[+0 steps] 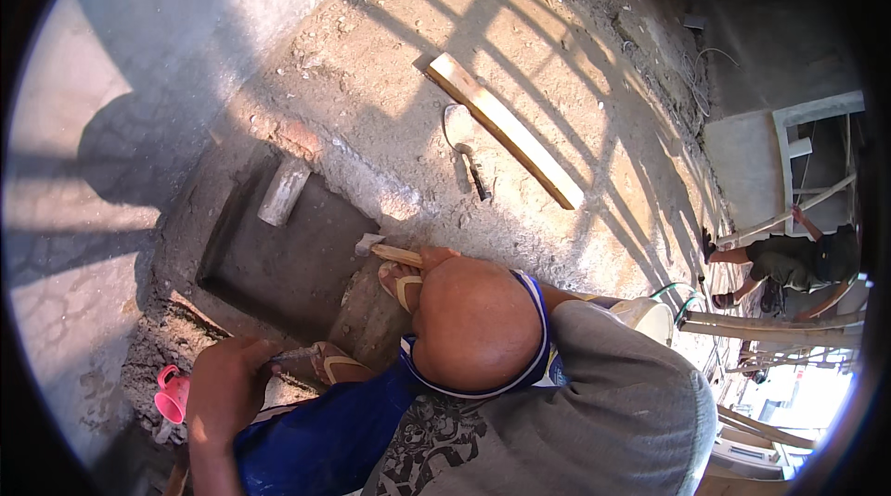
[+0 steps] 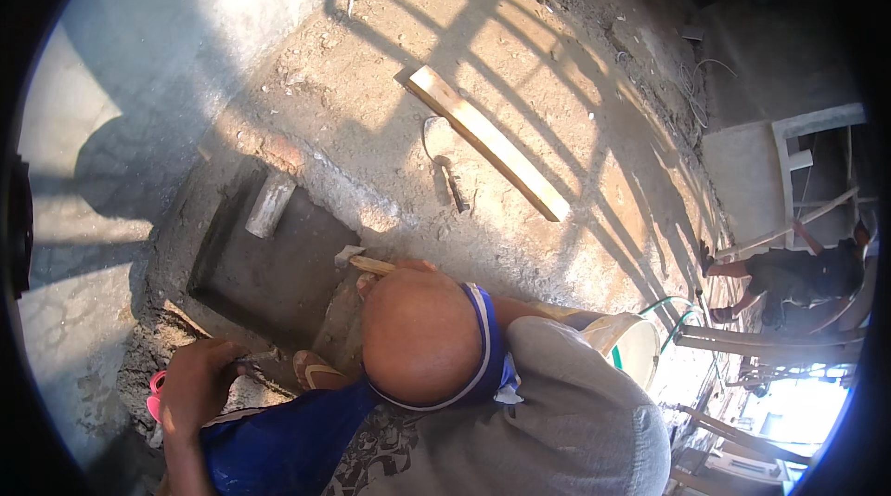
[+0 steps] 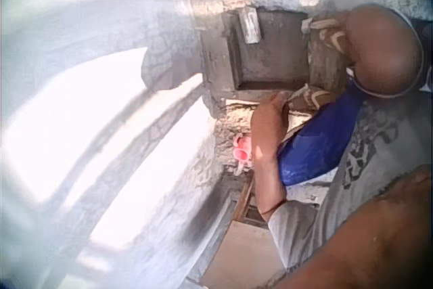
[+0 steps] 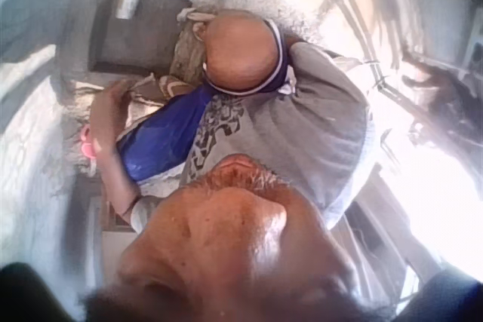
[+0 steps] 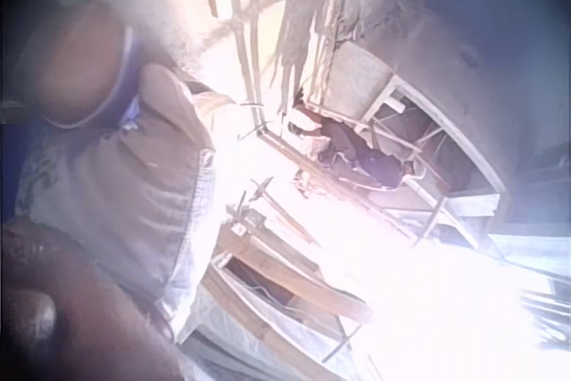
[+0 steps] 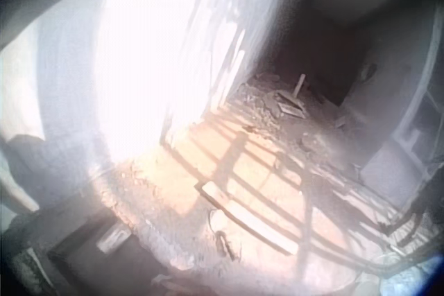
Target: The person uses a hatchet to chip away at the edges of a hole in a concrete floor and then uses a trowel to scrape and move debris within the hole.
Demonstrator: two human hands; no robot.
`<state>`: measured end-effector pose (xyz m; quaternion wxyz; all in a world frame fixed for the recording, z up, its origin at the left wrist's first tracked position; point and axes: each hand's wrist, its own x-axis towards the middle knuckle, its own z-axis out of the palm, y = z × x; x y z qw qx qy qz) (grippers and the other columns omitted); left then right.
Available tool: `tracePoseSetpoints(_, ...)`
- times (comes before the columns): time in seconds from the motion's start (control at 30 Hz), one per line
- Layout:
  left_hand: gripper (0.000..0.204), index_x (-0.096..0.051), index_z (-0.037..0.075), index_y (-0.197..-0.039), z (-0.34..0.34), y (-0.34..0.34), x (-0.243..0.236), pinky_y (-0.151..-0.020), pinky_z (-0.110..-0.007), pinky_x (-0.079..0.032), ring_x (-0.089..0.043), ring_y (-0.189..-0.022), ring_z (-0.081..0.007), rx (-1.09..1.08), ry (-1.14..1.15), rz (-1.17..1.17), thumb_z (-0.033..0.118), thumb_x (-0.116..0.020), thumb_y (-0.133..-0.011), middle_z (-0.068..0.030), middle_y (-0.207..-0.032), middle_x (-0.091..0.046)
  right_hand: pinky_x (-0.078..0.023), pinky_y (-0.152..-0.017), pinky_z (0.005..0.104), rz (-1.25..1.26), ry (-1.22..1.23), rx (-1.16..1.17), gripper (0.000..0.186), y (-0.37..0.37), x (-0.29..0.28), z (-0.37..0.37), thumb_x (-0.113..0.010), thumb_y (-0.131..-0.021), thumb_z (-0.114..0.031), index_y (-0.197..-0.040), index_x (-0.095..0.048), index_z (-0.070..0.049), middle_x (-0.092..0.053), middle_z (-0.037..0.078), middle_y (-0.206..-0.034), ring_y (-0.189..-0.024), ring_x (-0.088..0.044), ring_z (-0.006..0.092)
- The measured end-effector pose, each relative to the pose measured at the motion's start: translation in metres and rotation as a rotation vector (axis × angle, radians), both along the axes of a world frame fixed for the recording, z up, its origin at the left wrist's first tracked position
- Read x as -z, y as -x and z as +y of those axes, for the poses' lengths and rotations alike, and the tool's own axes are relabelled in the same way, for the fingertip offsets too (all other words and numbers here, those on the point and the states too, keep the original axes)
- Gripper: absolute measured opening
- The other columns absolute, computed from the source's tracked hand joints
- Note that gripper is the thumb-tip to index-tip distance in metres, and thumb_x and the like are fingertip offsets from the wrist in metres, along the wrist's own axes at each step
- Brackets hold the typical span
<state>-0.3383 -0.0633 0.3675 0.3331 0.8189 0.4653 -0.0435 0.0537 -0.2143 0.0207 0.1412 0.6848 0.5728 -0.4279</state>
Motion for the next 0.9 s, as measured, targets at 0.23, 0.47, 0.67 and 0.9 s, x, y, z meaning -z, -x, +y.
tracePoseSetpoints(0.23,0.024,-0.073,0.01,-0.101,0.02,-0.004,0.017,-0.073,-0.047,-0.052,-0.067,-0.084,-0.0355,0.075,-0.003,-0.011,0.009,-0.076,-0.077,-0.0128,-0.085,-0.068,-0.052,-0.083,0.0513,0.001,0.005,0.055,0.033,0.002,-0.001,0.0,-0.066,-0.082,-0.022,-0.109,-0.067,-0.002,-0.07,0.026,-0.095,-0.091,-0.067,0.0449)
tracePoseSetpoints(0.47,0.023,-0.072,0.01,-0.103,0.03,0.003,0.016,-0.074,-0.047,-0.052,-0.067,-0.087,-0.0354,0.059,0.068,0.034,0.013,-0.075,-0.081,-0.0125,-0.089,-0.068,-0.052,-0.083,0.0519,0.008,0.011,0.016,0.033,0.015,0.008,0.018,-0.066,-0.082,-0.022,-0.109,-0.066,-0.002,-0.07,0.026,-0.095,-0.091,-0.067,0.0456)
tracePoseSetpoints(0.67,0.025,-0.073,0.01,-0.104,0.027,0.01,0.02,-0.076,-0.043,-0.053,-0.069,-0.087,-0.0347,0.021,0.064,0.063,0.014,-0.077,-0.08,-0.0116,-0.089,-0.071,-0.052,-0.082,0.0525,0.02,0.001,-0.001,0.033,0.019,0.011,0.025,-0.065,-0.082,-0.022,-0.109,-0.066,-0.002,-0.07,0.026,-0.094,-0.09,-0.067,0.0461)
tracePoseSetpoints(0.9,0.026,-0.073,0.012,-0.106,0.029,-0.002,0.019,-0.074,-0.044,-0.052,-0.068,-0.085,-0.0351,0.052,0.057,0.048,0.014,-0.077,-0.081,-0.0115,-0.088,-0.07,-0.052,-0.082,0.0532,0.007,-0.012,-0.007,0.033,0.006,0.011,0.034,-0.065,-0.083,-0.022,-0.109,-0.065,-0.002,-0.069,0.027,-0.093,-0.09,-0.067,0.0467)
